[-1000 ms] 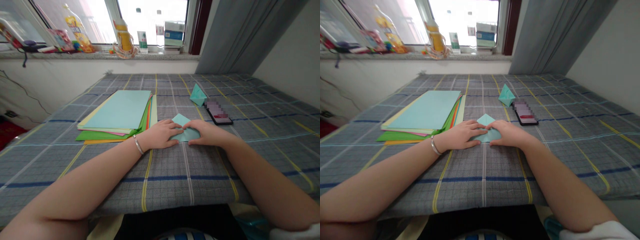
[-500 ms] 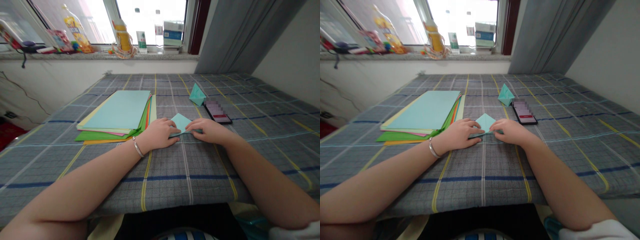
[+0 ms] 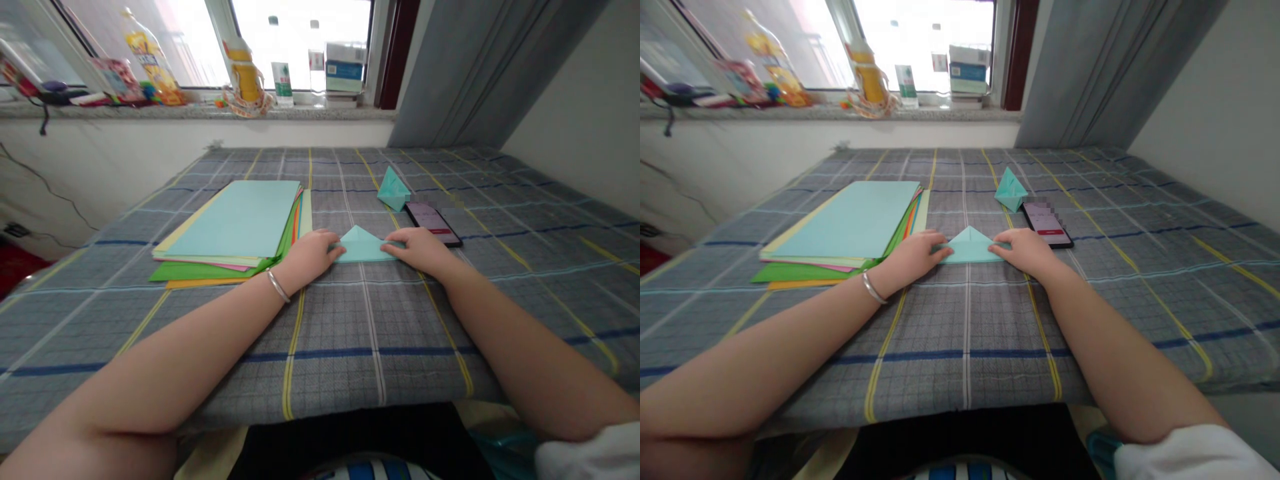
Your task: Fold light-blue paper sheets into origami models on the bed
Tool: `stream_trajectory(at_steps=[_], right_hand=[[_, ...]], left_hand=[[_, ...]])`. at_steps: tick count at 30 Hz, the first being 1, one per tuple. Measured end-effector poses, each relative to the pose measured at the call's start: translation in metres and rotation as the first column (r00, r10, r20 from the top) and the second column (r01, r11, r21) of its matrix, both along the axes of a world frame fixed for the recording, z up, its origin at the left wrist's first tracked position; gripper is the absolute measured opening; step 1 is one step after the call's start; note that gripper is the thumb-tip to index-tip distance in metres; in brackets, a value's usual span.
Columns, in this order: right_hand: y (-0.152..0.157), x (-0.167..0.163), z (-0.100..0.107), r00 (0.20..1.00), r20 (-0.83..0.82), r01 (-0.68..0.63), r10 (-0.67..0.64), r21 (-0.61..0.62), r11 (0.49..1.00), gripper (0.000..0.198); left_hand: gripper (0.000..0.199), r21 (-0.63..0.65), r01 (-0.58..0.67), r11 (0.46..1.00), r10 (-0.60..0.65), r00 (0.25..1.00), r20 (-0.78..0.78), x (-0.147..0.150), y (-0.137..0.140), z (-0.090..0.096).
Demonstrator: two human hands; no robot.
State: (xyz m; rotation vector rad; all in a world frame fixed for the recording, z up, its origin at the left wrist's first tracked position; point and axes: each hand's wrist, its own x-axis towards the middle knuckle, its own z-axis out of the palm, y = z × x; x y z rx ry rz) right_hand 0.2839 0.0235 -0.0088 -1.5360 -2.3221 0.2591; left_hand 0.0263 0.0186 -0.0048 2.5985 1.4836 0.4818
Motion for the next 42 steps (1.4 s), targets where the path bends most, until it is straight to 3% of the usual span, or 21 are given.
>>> stream_trajectory(at_steps=[10, 20, 26, 32, 36, 39, 42], right_hand=[[0.006, -0.004, -0.006, 0.998, 0.059, 0.023, -0.023, 0.002, 1.0, 0.023], [0.005, -0.006, -0.004, 0.988, 0.155, 0.009, -0.016, 0.048, 0.999, 0.02], [0.003, -0.009, -0.003, 0.978, 0.192, 0.073, -0.084, 0.062, 0.995, 0.02], [0.001, -0.009, -0.002, 0.969, 0.232, 0.067, -0.081, 0.069, 0.995, 0.018], [-0.002, -0.013, 0.001, 0.969, 0.242, 0.01, -0.045, 0.142, 0.99, 0.018], [-0.008, -0.024, 0.004, 0.967, 0.252, -0.101, 0.038, 0.24, 0.965, 0.029], [-0.016, -0.037, 0.004, 0.961, 0.249, -0.174, 0.119, 0.216, 0.961, 0.043]], left_hand=[[0.02, 0.092, 0.02, 0.996, -0.008, 0.991, -0.133, 0.003, 0.003, -0.006], [0.02, 0.126, 0.059, 0.99, -0.039, 0.987, -0.154, 0.002, 0.001, -0.005], [0.021, 0.085, 0.049, 0.995, -0.035, 0.986, -0.164, 0.005, 0.001, -0.003], [0.023, -0.053, 0.056, 0.997, -0.065, 0.98, -0.188, -0.01, 0.01, 0.012], [0.021, -0.05, 0.062, 0.997, -0.073, 0.962, -0.265, -0.027, 0.019, 0.019], [0.021, -0.054, 0.056, 0.997, -0.068, 0.963, -0.261, -0.031, 0.021, 0.019], [0.02, -0.073, 0.067, 0.995, -0.081, 0.977, -0.198, -0.027, 0.018, 0.018]])
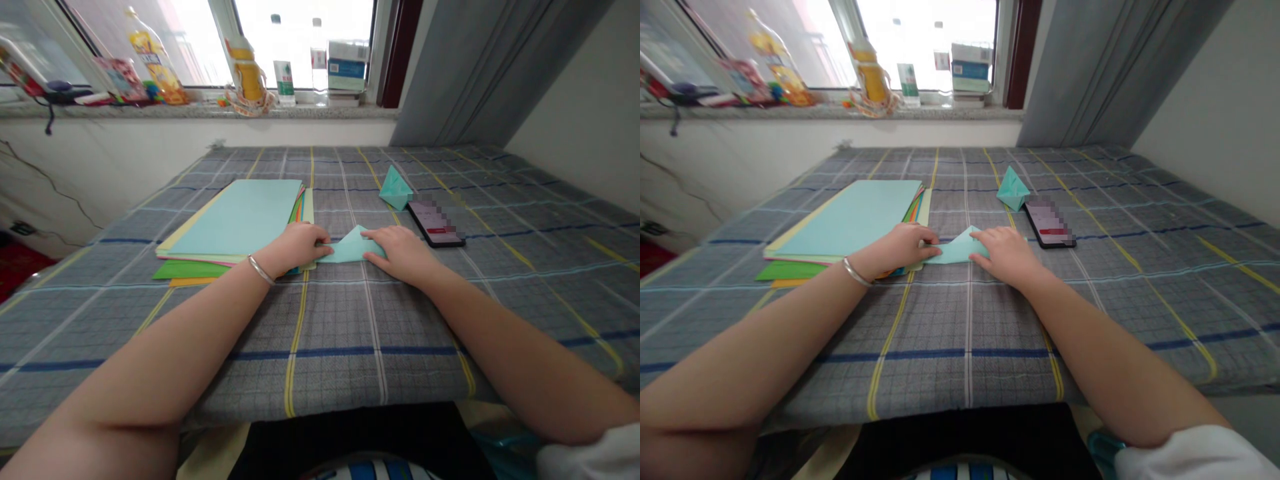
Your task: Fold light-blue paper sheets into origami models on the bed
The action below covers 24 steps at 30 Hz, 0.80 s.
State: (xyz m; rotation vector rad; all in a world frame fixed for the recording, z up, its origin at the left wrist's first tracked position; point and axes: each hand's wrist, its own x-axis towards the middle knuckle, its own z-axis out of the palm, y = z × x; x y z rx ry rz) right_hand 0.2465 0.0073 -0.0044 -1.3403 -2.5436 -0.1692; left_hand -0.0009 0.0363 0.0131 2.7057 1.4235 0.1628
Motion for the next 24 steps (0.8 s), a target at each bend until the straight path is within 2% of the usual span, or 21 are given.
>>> stream_trajectory(at_steps=[3, 6, 12, 19, 24], right_hand=[[-0.004, -0.006, -0.001, 1.0, 0.001, 0.002, -0.001, -0.051, 0.999, 0.037], [-0.003, -0.006, -0.001, 0.999, -0.038, 0.017, -0.021, -0.087, 0.996, 0.03], [0.006, -0.005, -0.007, 0.996, -0.069, 0.052, -0.056, -0.066, 0.997, 0.028], [0.013, -0.007, -0.018, 0.993, -0.087, 0.075, -0.076, -0.016, 0.997, 0.026], [0.016, -0.008, -0.02, 0.993, -0.075, 0.09, -0.09, -0.006, 0.996, 0.026]], left_hand=[[0.021, -0.057, -0.02, 0.998, 0.025, 0.996, 0.088, 0.004, -0.004, 0.002], [0.022, -0.109, 0.003, 0.994, 0.008, 0.995, 0.103, 0.003, -0.006, 0.006], [0.027, -0.078, 0.023, 0.997, -0.026, 0.999, -0.027, -0.003, -0.002, 0.011], [0.03, -0.154, -0.069, 0.986, 0.053, 0.993, -0.109, -0.006, 0.002, 0.011], [0.034, -0.042, -0.043, 0.998, 0.036, 0.987, -0.156, -0.009, 0.009, 0.0]])
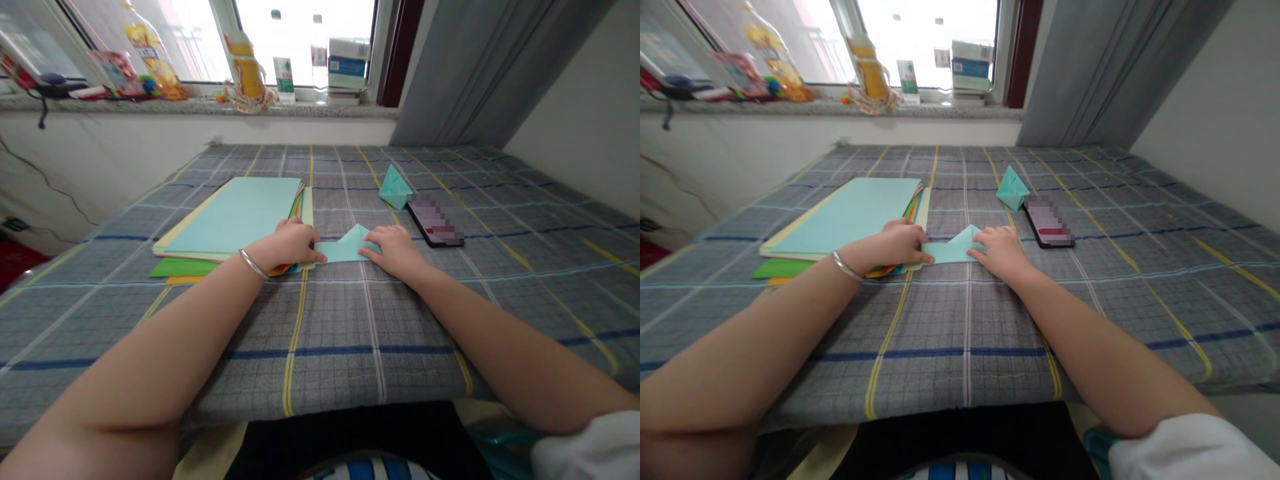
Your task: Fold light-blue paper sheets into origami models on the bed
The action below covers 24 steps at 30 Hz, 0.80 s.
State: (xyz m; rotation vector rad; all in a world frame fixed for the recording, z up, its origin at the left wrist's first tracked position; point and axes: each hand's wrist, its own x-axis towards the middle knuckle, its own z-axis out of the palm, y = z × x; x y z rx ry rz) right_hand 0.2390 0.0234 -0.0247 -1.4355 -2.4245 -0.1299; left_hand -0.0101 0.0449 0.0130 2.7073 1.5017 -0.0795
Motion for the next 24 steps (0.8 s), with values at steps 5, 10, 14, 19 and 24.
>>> stream_trajectory(at_steps=[5, 10, 14, 19, 24], right_hand=[[0.002, 0.0, -0.001, 1.0, 0.004, 0.027, -0.026, -0.033, 0.999, 0.028], [0.003, -0.001, 0.0, 0.999, 0.008, 0.043, -0.043, -0.062, 0.997, 0.027], [0.002, -0.002, 0.0, 0.998, 0.017, 0.06, -0.059, -0.075, 0.995, 0.028], [0.002, -0.003, -0.001, 0.996, 0.049, 0.084, -0.081, -0.068, 0.994, 0.03], [0.001, -0.004, -0.001, 0.995, 0.059, 0.082, -0.079, -0.055, 0.995, 0.03]], left_hand=[[0.035, 0.07, 0.009, 0.997, -0.008, 1.0, -0.023, -0.004, 0.002, -0.004], [0.026, 0.019, -0.006, 1.0, 0.006, 1.0, -0.017, -0.004, 0.003, -0.002], [0.023, 0.032, 0.022, 0.999, -0.021, 0.999, -0.024, -0.004, 0.002, -0.001], [0.046, 0.13, 0.004, 0.991, -0.01, 0.999, 0.051, -0.001, -0.014, 0.003], [0.049, 0.278, 0.296, 0.914, -0.379, 0.867, 0.323, 0.029, -0.03, -0.017]])
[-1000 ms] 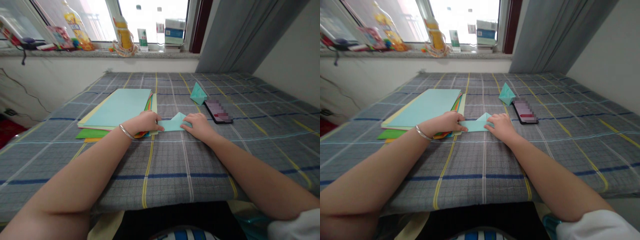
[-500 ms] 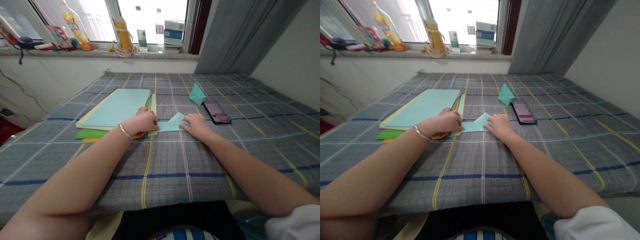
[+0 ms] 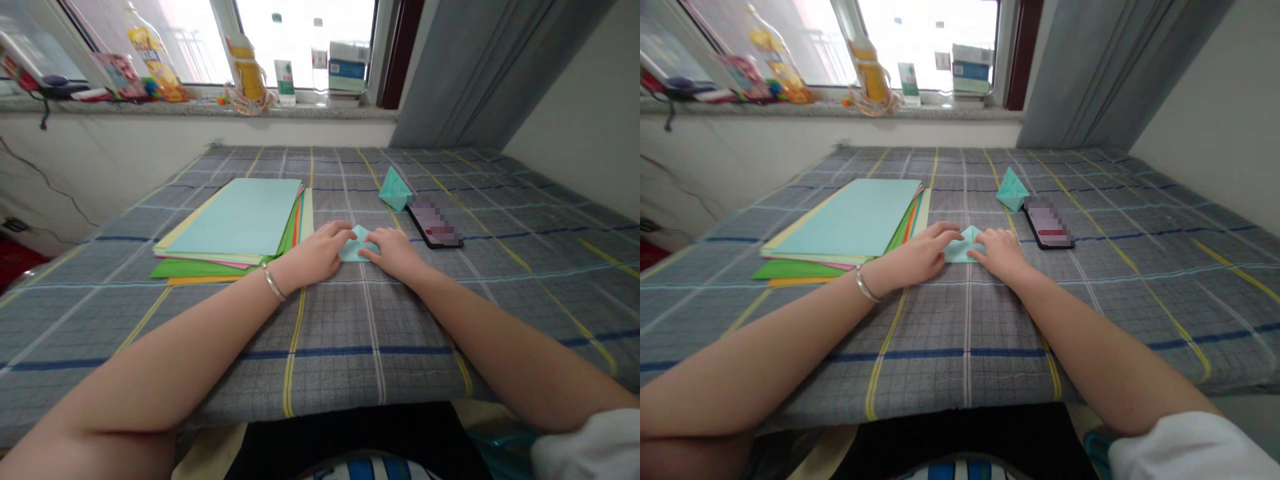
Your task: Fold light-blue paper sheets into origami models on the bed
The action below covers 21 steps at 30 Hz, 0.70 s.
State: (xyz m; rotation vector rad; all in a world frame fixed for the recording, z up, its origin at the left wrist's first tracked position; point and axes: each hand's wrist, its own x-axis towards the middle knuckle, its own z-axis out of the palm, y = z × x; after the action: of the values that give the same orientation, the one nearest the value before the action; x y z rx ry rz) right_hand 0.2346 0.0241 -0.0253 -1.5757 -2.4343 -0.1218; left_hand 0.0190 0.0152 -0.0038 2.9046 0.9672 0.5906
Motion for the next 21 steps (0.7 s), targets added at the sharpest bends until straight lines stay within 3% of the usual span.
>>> stream_trajectory(at_steps=[3, 8, 11, 15, 21], right_hand=[[0.0, -0.001, 0.001, 1.0, 0.021, 0.015, -0.015, 0.003, 1.0, 0.033], [0.004, 0.005, 0.007, 0.999, 0.005, 0.046, -0.046, -0.053, 0.998, 0.035], [0.006, 0.021, 0.015, 0.985, -0.081, 0.138, -0.154, -0.174, 0.975, 0.036], [0.006, 0.045, 0.023, 0.969, -0.174, 0.109, -0.173, -0.328, 0.938, 0.039], [0.006, 0.052, 0.023, 0.955, -0.18, 0.163, -0.236, -0.344, 0.925, 0.033]], left_hand=[[0.052, -0.103, 0.047, 0.994, -0.044, 0.999, 0.023, 0.019, -0.002, -0.018], [0.067, -0.212, -0.094, 0.973, 0.047, 0.975, -0.218, 0.028, 0.001, -0.027], [0.067, -0.202, -0.124, 0.971, 0.06, 0.954, -0.294, 0.028, 0.0, -0.024], [0.069, -0.155, -0.153, 0.976, 0.101, 0.949, -0.3, 0.028, -0.004, -0.022], [0.062, -0.104, -0.105, 0.989, 0.072, 0.958, -0.279, 0.028, -0.009, -0.019]])
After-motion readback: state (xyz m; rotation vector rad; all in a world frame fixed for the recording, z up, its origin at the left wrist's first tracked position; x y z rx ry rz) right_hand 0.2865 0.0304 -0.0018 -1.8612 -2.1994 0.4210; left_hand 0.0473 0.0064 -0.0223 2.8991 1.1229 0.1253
